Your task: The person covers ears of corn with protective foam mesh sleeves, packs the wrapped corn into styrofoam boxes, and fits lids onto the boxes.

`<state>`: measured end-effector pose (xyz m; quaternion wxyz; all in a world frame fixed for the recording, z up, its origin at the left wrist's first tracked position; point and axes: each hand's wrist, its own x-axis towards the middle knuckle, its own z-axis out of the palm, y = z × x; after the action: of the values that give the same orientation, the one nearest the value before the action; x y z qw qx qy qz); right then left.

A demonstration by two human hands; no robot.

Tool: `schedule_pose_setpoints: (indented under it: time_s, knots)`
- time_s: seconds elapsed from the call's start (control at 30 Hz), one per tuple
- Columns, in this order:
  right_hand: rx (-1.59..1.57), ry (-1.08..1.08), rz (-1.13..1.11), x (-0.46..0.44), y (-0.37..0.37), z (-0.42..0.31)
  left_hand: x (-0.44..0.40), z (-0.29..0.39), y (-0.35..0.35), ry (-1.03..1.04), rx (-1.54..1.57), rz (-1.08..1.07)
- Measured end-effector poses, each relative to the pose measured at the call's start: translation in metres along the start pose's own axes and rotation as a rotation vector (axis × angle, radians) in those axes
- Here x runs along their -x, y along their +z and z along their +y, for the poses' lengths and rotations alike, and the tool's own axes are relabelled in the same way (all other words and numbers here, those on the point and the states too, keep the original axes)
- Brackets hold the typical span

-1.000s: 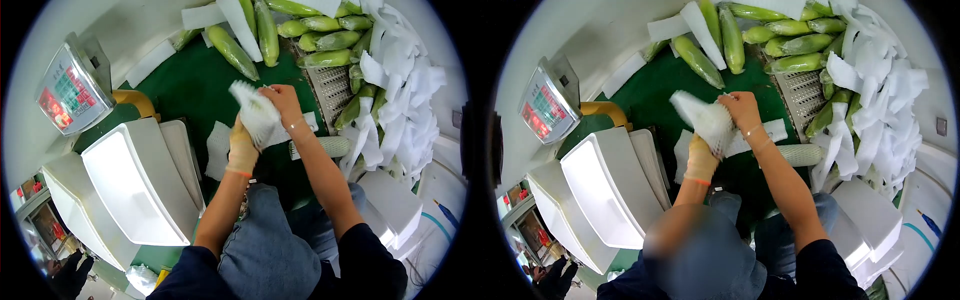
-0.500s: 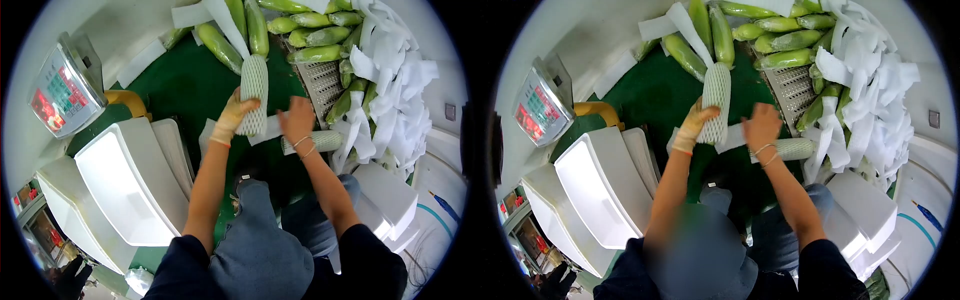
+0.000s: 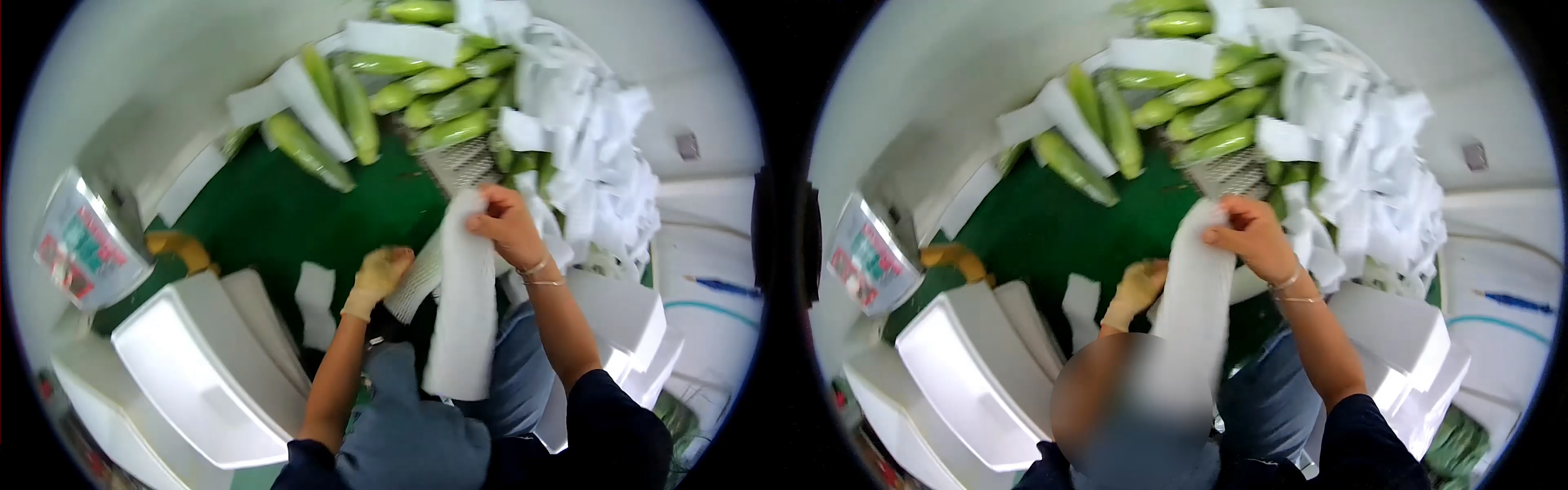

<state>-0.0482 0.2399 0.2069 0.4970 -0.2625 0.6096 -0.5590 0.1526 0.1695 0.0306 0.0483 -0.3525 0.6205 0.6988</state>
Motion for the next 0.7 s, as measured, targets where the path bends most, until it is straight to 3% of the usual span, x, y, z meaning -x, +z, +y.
schedule_pose_setpoints:
  time_s: [0.03, 0.07, 0.1, 0.17, 0.23, 0.27, 0.3, 0.33, 0.37, 0.4, 0.43, 0.47, 0.53, 0.57, 0.6, 0.63, 0.7]
  knots:
    - [-0.032, 0.130, -0.105, -0.020, 0.017, 0.019, -0.008, -0.010, -0.018, 0.208, 0.047, 0.094]
    - [-0.055, 0.256, -0.200, -0.041, 0.034, 0.040, -0.009, 0.003, -0.026, 0.284, 0.556, 0.256]
    - [-0.071, 0.177, -0.211, -0.062, 0.052, 0.070, 0.009, 0.040, -0.046, 0.365, 0.517, 0.305]
    - [-0.100, 0.088, -0.228, -0.101, 0.085, 0.118, -0.015, 0.023, -0.058, 0.515, 0.290, 0.578]
    - [0.197, -0.263, 0.107, -0.130, 0.106, 0.150, -0.023, 0.036, -0.087, 0.455, 0.576, 0.522]
    - [0.351, -0.340, 0.093, -0.149, 0.109, 0.157, -0.030, 0.041, -0.097, 0.419, 1.028, 0.449]
    - [-0.079, -0.161, 0.160, -0.163, 0.111, 0.165, -0.048, 0.027, -0.110, 0.501, 1.097, 0.460]
    - [-0.504, 0.030, 0.225, -0.171, 0.118, 0.158, -0.080, 0.003, -0.120, 0.616, 0.913, 0.676]
    - [-0.505, 0.032, 0.217, -0.181, 0.116, 0.153, -0.112, -0.021, -0.129, 0.686, 0.714, 0.913]
    - [-0.118, 0.022, 0.259, -0.188, 0.112, 0.150, -0.148, -0.034, -0.135, 0.611, 0.804, 1.110]
    - [0.266, 0.009, 0.296, -0.193, 0.107, 0.154, -0.153, -0.032, -0.135, 0.499, 0.754, 1.071]
    - [0.263, 0.011, 0.292, -0.193, 0.106, 0.160, -0.155, -0.032, -0.129, 0.329, 0.639, 1.067]
    - [0.749, -0.533, 0.258, -0.191, 0.103, 0.189, -0.152, -0.023, -0.118, 0.006, 0.383, 1.000]
    - [0.700, -0.634, 0.240, -0.199, 0.090, 0.221, -0.122, 0.004, -0.124, -0.081, 0.525, 0.758]
    - [0.689, -0.415, 0.149, -0.180, 0.085, 0.192, -0.094, 0.013, -0.126, -0.165, 0.657, 0.511]
    - [0.669, -0.198, 0.060, -0.147, 0.090, 0.141, -0.069, 0.017, -0.115, -0.081, 0.741, 0.406]
    - [0.655, -0.064, 0.015, -0.089, 0.110, 0.056, -0.017, 0.036, -0.087, 0.198, 0.886, 0.309]
